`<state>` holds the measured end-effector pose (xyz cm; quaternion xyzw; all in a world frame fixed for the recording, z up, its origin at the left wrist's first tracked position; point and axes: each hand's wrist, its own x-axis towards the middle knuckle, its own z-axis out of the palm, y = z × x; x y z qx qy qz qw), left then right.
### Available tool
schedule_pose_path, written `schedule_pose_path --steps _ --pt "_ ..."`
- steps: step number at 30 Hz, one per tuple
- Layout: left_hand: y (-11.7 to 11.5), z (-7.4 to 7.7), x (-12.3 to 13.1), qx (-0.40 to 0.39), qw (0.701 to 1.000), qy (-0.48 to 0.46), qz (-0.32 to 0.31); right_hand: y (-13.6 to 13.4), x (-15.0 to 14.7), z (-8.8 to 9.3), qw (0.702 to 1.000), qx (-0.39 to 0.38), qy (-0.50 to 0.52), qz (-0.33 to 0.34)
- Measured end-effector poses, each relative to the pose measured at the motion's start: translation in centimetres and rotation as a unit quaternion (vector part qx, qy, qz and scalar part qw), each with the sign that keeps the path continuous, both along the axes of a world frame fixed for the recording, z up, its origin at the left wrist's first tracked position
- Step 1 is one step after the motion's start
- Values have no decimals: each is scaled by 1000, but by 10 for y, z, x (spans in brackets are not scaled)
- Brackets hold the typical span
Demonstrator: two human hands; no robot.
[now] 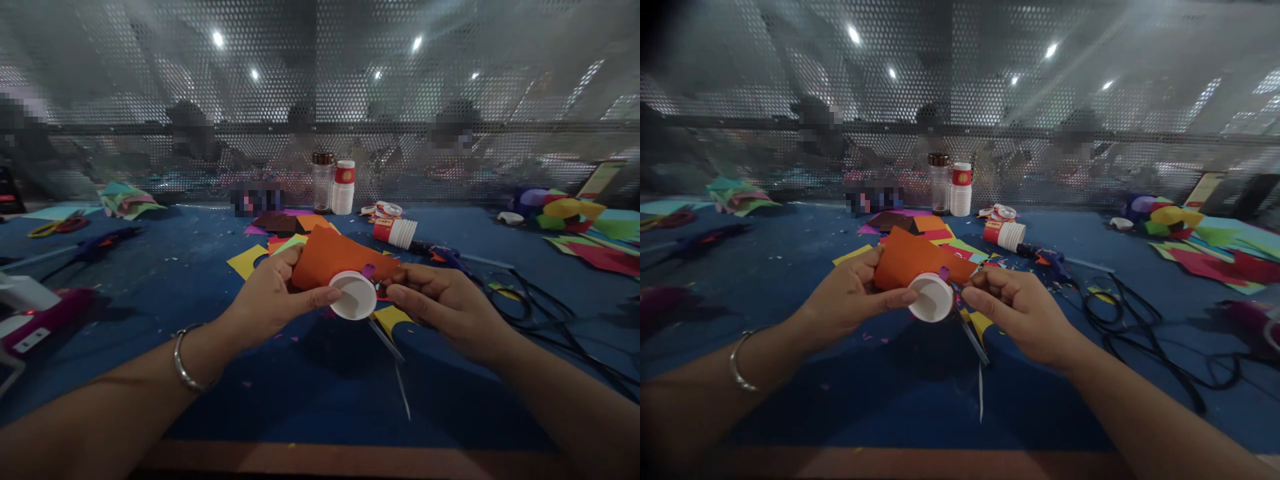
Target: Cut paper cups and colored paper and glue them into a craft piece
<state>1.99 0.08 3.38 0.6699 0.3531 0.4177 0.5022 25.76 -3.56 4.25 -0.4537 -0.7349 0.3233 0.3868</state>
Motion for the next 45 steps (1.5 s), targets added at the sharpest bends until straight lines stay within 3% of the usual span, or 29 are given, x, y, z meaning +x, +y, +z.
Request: schedule_pose_path --steps 4,14,20,25,45 --pt "-3 1 1 17 999 -41 -11 0 1 -1 1000 -7 16 3" --pt "-5 1 1 45 999 -17 -22 1 0 -2 1000 -10 10 13" --pt "-1 -3 4 -76 993 -79 -39 -1 0 0 1000 1 14 5" --pt "1 -7 3 -167 978 -48 -114 -1 2 -3 1000 -6 19 1" --pt "2 -9 5 -107 992 -32 -58 -1 -1 -4 997 -36 69 12"
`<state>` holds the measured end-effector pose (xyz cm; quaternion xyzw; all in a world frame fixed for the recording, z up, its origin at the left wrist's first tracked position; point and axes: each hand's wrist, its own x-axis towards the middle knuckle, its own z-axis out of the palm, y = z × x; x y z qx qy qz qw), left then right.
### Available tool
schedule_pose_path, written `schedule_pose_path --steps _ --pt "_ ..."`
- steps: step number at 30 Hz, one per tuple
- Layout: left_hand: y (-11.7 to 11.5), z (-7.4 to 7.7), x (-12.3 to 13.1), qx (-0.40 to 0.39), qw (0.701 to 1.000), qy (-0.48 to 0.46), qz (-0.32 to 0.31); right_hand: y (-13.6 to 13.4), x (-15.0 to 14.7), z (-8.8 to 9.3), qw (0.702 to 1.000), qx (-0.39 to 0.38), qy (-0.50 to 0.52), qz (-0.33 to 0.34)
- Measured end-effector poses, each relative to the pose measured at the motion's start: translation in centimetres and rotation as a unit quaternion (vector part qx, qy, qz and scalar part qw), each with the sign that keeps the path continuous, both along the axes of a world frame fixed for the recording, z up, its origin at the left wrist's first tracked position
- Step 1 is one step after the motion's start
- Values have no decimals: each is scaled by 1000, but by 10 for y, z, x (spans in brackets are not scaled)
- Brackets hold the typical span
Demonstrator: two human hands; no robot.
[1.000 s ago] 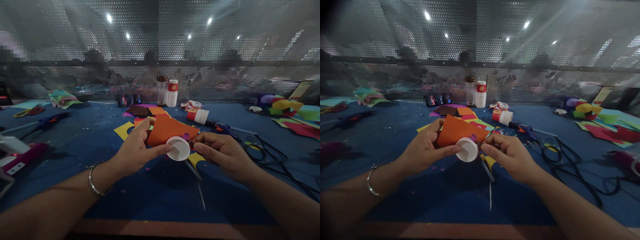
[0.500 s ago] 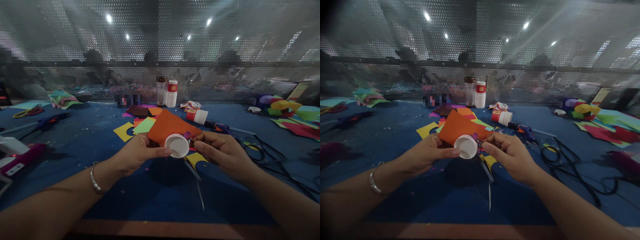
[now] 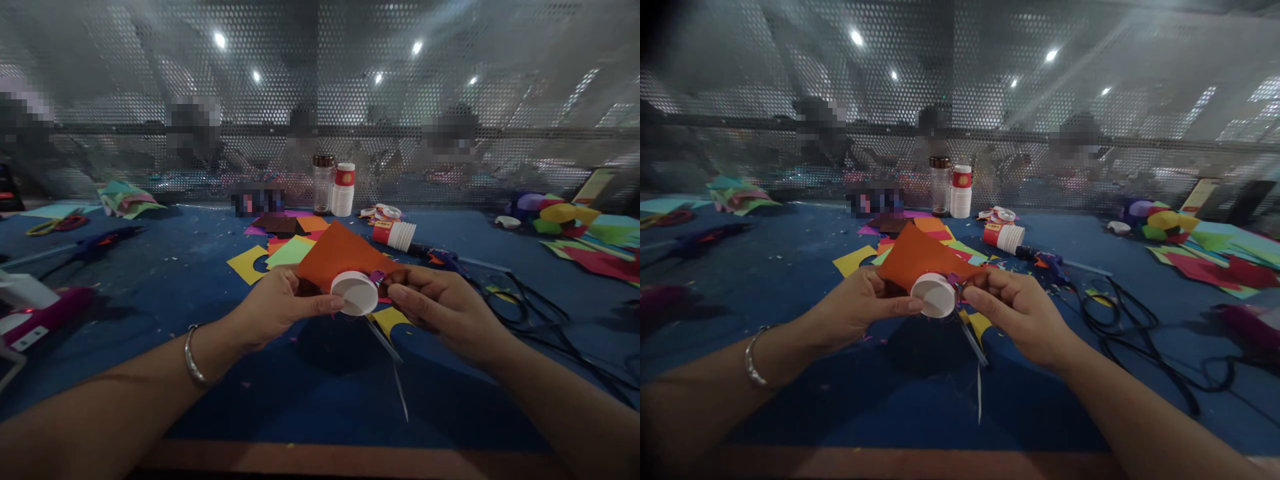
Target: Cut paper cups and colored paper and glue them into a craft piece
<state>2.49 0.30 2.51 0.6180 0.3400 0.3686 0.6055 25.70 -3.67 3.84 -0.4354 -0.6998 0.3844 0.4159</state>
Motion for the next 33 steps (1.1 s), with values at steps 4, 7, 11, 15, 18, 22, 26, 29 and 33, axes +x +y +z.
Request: schedule_pose_path --steps 4,7,11,15,18,22,26,29,33 --pt "1 0 0 -1 1000 -9 6 0 -2 2 1000 5 -3 0" --pt "1 0 0 -13 1000 -26 9 0 -1 1 1000 9 4 6" --pt "0 1 1 -44 998 -50 7 0 2 -5 999 -23 36 12" --pt "-2 2 2 -49 997 -52 -7 1 4 -7 998 -45 53 14" --pt "-2 1 2 -47 998 -49 -12 1 3 -6 998 -45 46 13" --pt "-1 0 2 -50 998 -46 -13 2 3 -7 998 -48 49 14" --pt "0 0 3 -69 996 -60 -24 1 3 -7 997 -51 59 17" --pt "-2 -2 4 -78 995 -61 -31 0 1 -6 995 -67 75 27" --pt "-5 -5 6 -74 994 -66 -43 0 -1 -4 993 -80 82 25"
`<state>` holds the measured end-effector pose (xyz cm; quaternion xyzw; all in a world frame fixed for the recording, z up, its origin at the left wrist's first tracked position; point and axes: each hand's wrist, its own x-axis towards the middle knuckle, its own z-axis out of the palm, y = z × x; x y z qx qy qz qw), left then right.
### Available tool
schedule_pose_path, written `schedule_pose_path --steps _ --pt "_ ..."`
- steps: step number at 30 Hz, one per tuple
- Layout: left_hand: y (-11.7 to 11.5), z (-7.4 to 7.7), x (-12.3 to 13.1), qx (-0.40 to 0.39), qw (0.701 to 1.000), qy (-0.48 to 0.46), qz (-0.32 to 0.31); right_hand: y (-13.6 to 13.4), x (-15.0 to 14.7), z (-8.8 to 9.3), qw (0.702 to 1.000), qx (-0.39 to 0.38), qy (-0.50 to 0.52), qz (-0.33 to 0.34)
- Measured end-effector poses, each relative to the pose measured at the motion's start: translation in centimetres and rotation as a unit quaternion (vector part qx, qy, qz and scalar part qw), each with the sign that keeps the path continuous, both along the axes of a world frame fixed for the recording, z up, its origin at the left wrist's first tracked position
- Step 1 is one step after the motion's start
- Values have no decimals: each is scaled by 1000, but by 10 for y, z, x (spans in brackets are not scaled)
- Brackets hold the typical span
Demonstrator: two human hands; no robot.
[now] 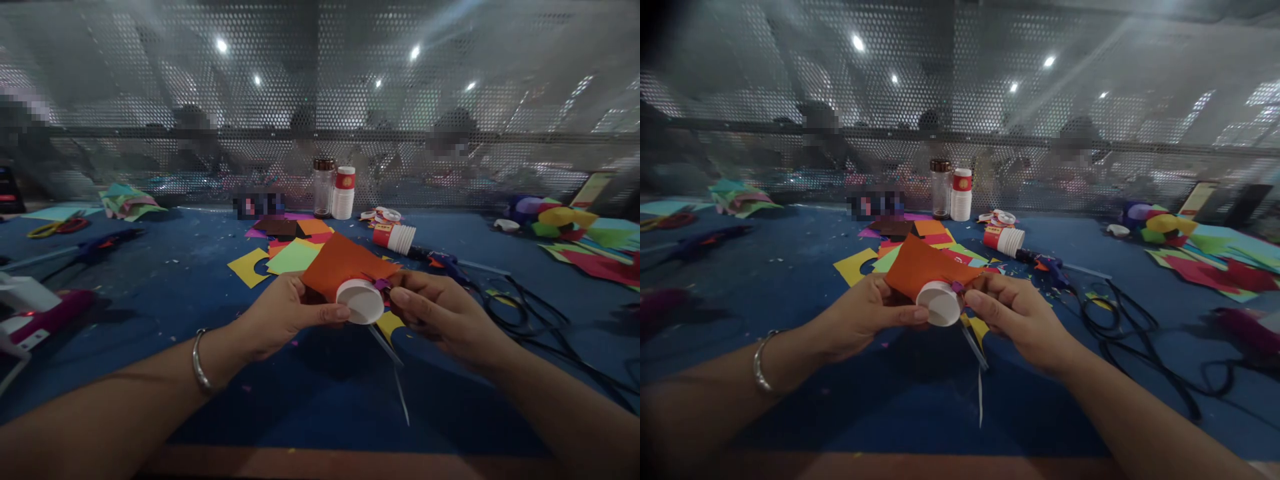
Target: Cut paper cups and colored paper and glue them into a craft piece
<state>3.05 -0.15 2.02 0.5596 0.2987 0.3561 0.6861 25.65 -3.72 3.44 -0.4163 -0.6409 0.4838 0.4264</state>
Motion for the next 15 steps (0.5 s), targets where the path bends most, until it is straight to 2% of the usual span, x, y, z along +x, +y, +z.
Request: schedule_pose_path --steps 8,15 --pt "-5 3 5 -22 999 -27 7 0 0 0 1000 -4 4 -6" --pt "-5 3 4 -26 1000 -12 12 2 2 0 1000 -1 5 10"
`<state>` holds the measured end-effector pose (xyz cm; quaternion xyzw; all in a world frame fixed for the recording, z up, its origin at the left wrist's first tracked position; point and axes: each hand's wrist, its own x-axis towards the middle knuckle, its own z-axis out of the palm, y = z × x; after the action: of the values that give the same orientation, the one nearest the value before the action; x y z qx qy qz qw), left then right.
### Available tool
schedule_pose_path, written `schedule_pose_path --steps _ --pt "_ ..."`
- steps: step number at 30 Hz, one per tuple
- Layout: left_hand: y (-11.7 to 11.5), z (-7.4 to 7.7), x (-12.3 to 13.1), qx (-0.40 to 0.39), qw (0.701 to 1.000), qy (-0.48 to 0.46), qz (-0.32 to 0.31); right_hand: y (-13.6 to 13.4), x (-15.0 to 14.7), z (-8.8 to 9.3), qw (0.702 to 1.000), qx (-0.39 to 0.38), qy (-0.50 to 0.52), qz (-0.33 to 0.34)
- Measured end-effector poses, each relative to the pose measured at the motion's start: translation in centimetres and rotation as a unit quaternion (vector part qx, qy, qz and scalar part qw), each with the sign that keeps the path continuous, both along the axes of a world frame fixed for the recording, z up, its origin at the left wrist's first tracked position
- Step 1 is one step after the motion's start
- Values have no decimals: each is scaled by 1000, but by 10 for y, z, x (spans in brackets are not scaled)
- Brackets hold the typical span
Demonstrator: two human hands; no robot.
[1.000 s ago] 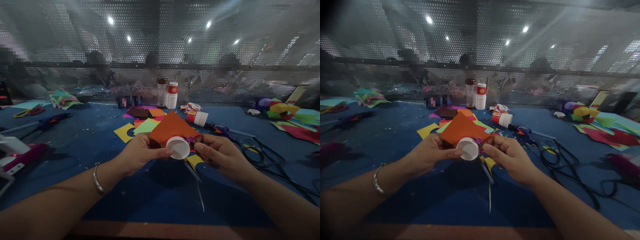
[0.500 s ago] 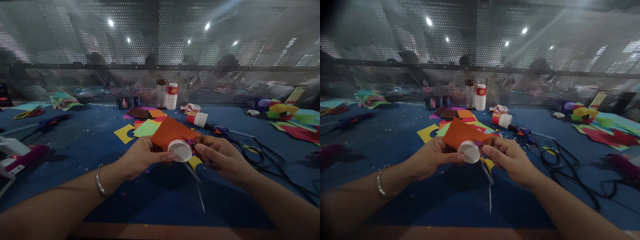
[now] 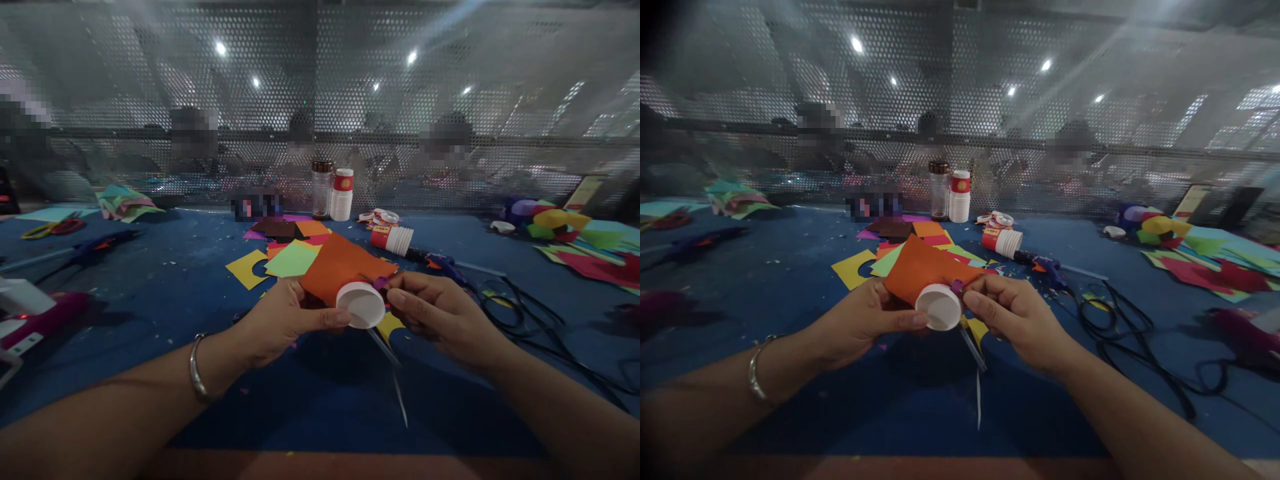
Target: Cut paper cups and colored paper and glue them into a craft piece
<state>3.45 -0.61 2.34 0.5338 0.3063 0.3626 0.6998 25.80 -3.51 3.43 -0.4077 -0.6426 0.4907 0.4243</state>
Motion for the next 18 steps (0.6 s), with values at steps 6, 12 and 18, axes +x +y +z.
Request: schedule_pose_path --steps 6,12,18 --pt "7 -1 -7 23 1000 1 16 0 4 -2 1000 7 -6 -18" --pt "10 1 -10 65 997 24 38 -1 2 2 1000 17 -3 0" --pt "10 0 -9 92 994 37 40 -2 3 1 999 25 -19 -13"
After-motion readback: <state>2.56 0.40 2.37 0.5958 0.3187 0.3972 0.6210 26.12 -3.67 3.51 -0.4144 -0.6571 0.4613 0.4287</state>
